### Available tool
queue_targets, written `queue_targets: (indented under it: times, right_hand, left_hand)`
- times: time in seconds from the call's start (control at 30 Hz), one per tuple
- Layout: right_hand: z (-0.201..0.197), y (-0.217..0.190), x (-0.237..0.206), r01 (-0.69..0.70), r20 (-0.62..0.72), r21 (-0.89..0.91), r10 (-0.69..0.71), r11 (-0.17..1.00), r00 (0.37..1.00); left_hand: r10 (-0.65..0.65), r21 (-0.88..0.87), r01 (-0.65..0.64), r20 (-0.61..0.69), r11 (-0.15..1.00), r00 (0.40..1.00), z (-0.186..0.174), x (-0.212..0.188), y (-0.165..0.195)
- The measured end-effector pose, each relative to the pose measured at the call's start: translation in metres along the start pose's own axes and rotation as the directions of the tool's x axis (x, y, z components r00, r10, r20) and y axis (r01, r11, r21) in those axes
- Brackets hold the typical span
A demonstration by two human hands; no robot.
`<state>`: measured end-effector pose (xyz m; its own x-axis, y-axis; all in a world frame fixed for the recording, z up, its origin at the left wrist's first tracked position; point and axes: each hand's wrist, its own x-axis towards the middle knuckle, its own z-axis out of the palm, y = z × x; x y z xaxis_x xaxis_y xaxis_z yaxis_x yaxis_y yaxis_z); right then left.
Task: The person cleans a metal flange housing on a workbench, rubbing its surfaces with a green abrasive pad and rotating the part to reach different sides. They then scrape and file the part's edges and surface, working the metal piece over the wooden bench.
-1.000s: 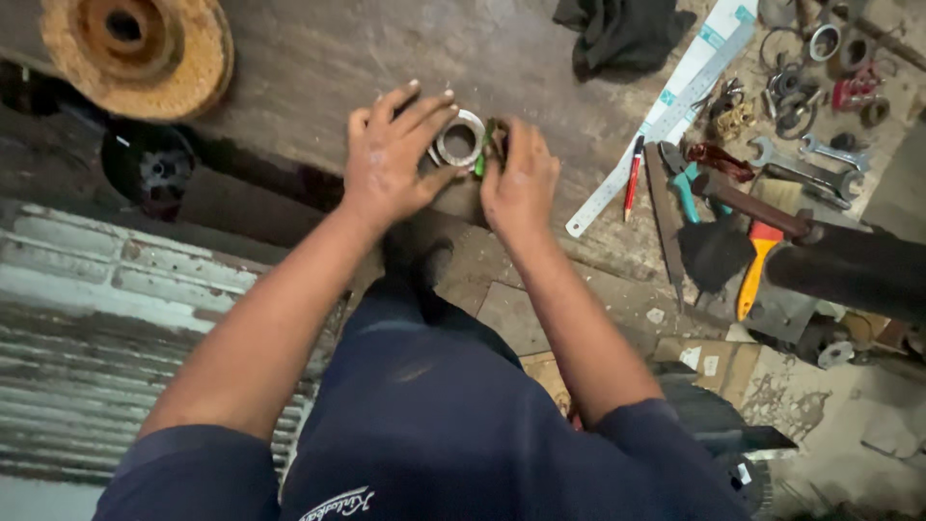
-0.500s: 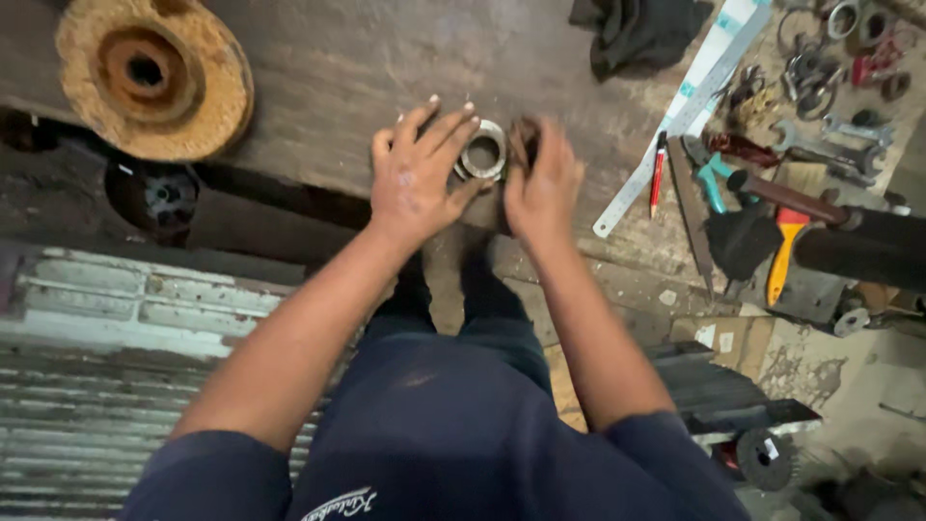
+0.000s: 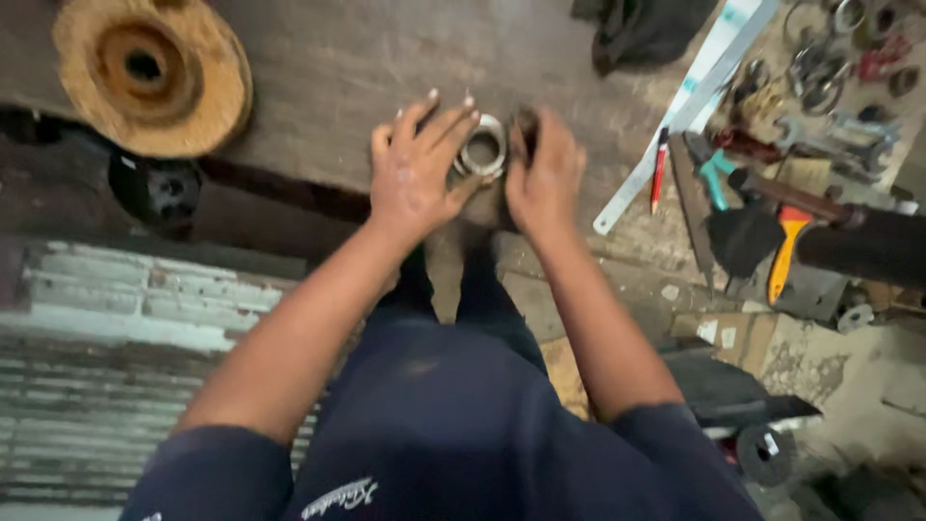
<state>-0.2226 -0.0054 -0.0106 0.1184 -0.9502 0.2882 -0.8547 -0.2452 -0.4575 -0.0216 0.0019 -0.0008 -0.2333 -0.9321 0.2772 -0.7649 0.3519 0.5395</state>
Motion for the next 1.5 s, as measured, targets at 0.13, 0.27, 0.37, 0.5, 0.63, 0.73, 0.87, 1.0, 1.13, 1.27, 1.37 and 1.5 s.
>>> queue_targets:
  times: [0.13,0.27,0.37,0.5,0.63,0.73,0.87,1.0,1.13,1.27,1.37,1.5]
  right_hand:
    - [-0.005,0.0,0.006,-0.115,0.119,0.076,0.106,0.99,0.987]
    - [-0.008,0.004,0.009,-0.058,0.132,0.099,0.045,0.993,0.99]
    - [-0.006,0.008,0.009,-0.013,0.091,0.094,0.005,0.995,0.996]
    - [-0.005,0.008,0.004,0.028,0.053,0.058,-0.031,0.998,0.998]
    - [-0.007,0.005,0.006,-0.068,0.141,0.114,0.052,0.991,0.989]
    - [-0.01,0.006,0.007,-0.014,0.138,0.08,0.003,0.997,0.99]
    - [-0.008,0.01,0.007,0.062,0.068,0.08,-0.068,0.995,0.995]
    - [-0.007,0.009,0.007,-0.024,0.115,0.057,0.017,0.998,0.993]
    - [-0.011,0.007,0.008,0.029,0.114,0.092,-0.04,0.995,0.993]
    - [-0.013,0.006,0.004,0.051,0.139,0.05,-0.057,0.997,0.989]
    - [-0.009,0.009,0.008,0.142,0.031,-0.01,-0.141,0.99,0.989]
    - [-0.014,0.01,0.019,-0.084,0.11,0.167,0.066,0.982,0.992]
  left_hand:
    - [0.007,-0.018,-0.007,-0.005,1.0,1.0,0.0,-0.001,-0.002]
    - [-0.009,-0.01,0.009,0.043,1.0,0.999,-0.002,0.002,-0.001]
    - [-0.001,0.022,0.0,0.028,1.0,1.0,-0.002,0.003,0.0]
    - [-0.005,0.01,0.004,0.053,1.0,0.999,-0.002,-0.001,-0.001]
    - [-0.007,-0.01,0.008,0.042,1.0,0.999,-0.003,0.0,-0.001]
    - [-0.025,-0.027,0.027,0.074,0.999,0.997,-0.005,0.0,0.002]
    - [-0.007,0.015,0.006,0.067,1.0,0.998,-0.005,0.003,0.002]
    - [-0.001,-0.001,0.001,0.066,1.0,0.998,-0.004,0.0,0.001]
    - [0.004,-0.003,-0.004,0.039,1.0,0.999,-0.005,0.001,0.001]
    - [-0.016,0.007,0.015,0.106,1.0,0.994,-0.01,0.003,0.006]
    - [0.023,0.022,-0.023,0.015,0.999,1.0,-0.01,0.005,0.004]
    - [-0.013,0.012,0.012,0.073,1.0,0.997,-0.007,-0.001,0.003]
